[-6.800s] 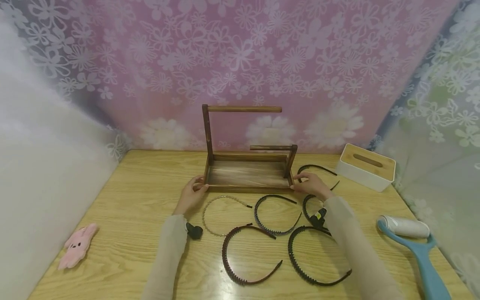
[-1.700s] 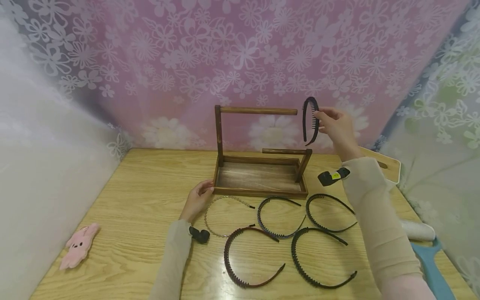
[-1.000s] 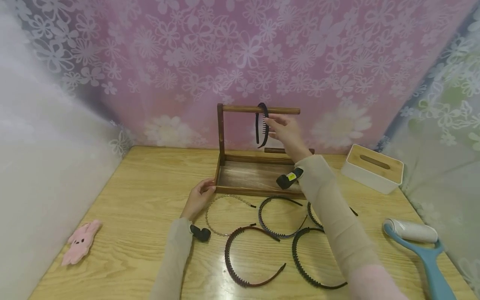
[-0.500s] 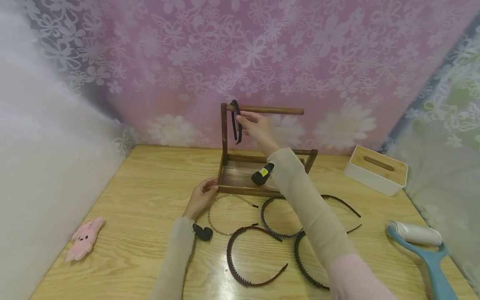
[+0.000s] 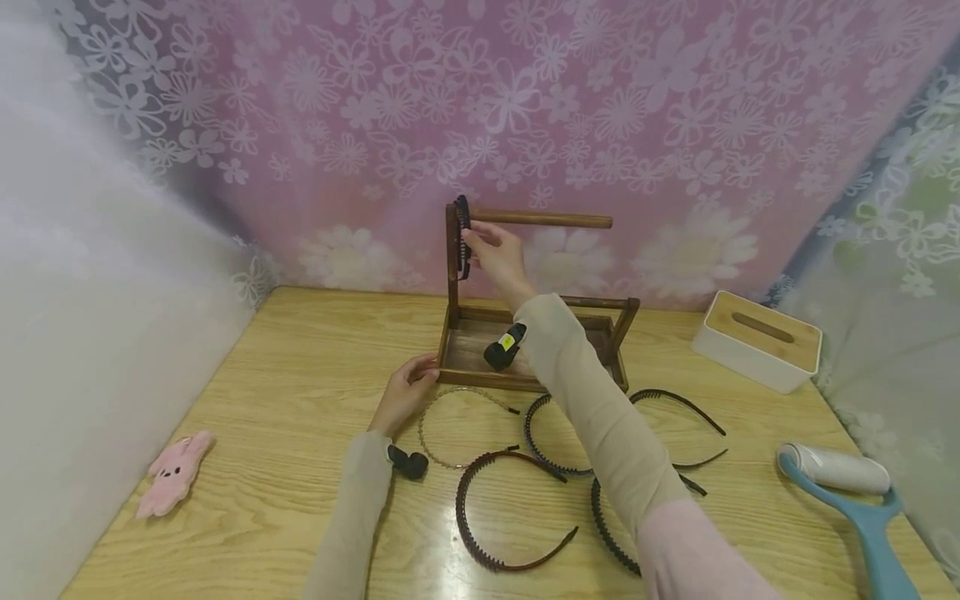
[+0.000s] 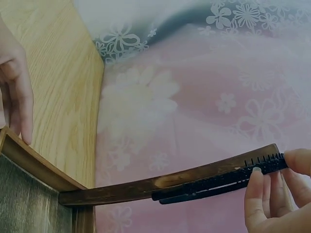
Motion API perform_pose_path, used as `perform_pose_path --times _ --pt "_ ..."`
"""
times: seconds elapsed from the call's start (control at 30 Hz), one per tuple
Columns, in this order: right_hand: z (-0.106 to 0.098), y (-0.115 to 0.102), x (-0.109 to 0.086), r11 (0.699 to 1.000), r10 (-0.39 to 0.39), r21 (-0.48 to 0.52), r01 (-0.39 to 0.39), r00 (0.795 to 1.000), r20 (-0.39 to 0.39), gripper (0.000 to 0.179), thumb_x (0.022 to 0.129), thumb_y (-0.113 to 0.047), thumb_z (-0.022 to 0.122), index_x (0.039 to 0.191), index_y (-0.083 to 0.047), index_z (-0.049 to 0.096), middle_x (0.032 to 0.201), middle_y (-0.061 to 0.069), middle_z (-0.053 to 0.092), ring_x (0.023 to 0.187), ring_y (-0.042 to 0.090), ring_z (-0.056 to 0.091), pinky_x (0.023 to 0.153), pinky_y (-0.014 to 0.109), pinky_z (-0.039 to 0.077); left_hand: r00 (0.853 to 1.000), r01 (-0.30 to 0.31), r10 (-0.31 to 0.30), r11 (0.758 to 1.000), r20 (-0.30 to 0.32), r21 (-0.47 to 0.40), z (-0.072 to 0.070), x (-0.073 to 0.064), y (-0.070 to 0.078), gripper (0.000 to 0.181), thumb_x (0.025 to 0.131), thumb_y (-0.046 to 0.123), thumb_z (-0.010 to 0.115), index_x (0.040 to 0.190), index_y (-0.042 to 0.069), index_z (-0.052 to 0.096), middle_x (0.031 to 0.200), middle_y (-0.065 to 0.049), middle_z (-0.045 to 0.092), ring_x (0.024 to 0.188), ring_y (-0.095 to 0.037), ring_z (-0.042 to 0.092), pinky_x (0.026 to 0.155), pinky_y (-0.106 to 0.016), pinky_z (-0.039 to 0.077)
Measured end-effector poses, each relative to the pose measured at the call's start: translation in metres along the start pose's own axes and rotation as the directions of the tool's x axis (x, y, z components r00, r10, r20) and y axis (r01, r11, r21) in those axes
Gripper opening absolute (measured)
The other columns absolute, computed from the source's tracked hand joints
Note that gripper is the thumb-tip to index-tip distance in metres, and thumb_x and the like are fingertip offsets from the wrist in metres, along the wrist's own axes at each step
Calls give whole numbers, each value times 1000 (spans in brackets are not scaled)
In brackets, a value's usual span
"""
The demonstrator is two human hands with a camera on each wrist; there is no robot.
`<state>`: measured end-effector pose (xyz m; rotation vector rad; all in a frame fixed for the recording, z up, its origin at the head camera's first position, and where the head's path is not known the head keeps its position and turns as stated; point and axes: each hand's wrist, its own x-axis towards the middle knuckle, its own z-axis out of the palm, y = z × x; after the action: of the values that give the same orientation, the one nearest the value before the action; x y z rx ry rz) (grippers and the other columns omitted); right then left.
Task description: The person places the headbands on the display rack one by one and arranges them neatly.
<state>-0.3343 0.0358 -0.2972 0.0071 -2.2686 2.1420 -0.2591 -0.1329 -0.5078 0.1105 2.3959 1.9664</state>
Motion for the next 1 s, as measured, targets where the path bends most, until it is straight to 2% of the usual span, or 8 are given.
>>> perform_pose_path --times 0.23,0.4,0.57,0.83,1.0 --pt "-1 4 -2 1000 5 -11 -5 1000 7 39 96 -24 64 133 -11 61 133 11 62 114 27 62 93 30 55 1000 8 -8 1000 11 -15 0 1 0 41 98 21 60 138 9 54 135 -15 58 123 -28 55 107 -44 44" --pt "-5 15 -8 1000 18 -26 -17 999 49 42 96 -30 63 134 -14 60 135 9 61 119 29 60 96 35 54 1000 10 -10 1000 4 -8 -1 -1 2 41 99 19 59 137 9 54 135 -15 58 123 -27 56 106 -43 45" --pt "-12 37 -17 999 34 -5 -34 997 75 43 97 -29 62 135 -11 58 134 10 60 116 28 59 96 36 53 1000 9 -9 1000 4 -16 -1 0 3 41 98 19 59 138 9 54 134 -15 58 123 -27 55 106 -43 45" --pt "-34 82 -33 998 54 5 -55 996 75 39 97 -24 62 132 -8 60 122 12 63 85 8 59 94 35 54 1000 -15 15 1000 -11 -11 0 0 4 40 99 15 58 137 5 54 134 -19 58 123 -31 55 107 -44 44" --pt "-58 106 -47 997 80 -25 -79 994 76 40 97 -24 62 134 -9 59 128 13 62 84 4 60 99 43 52 1000 7 -7 1000 5 -27 2 -2 9 42 99 14 57 139 3 52 135 -22 56 125 -33 53 109 -46 41"
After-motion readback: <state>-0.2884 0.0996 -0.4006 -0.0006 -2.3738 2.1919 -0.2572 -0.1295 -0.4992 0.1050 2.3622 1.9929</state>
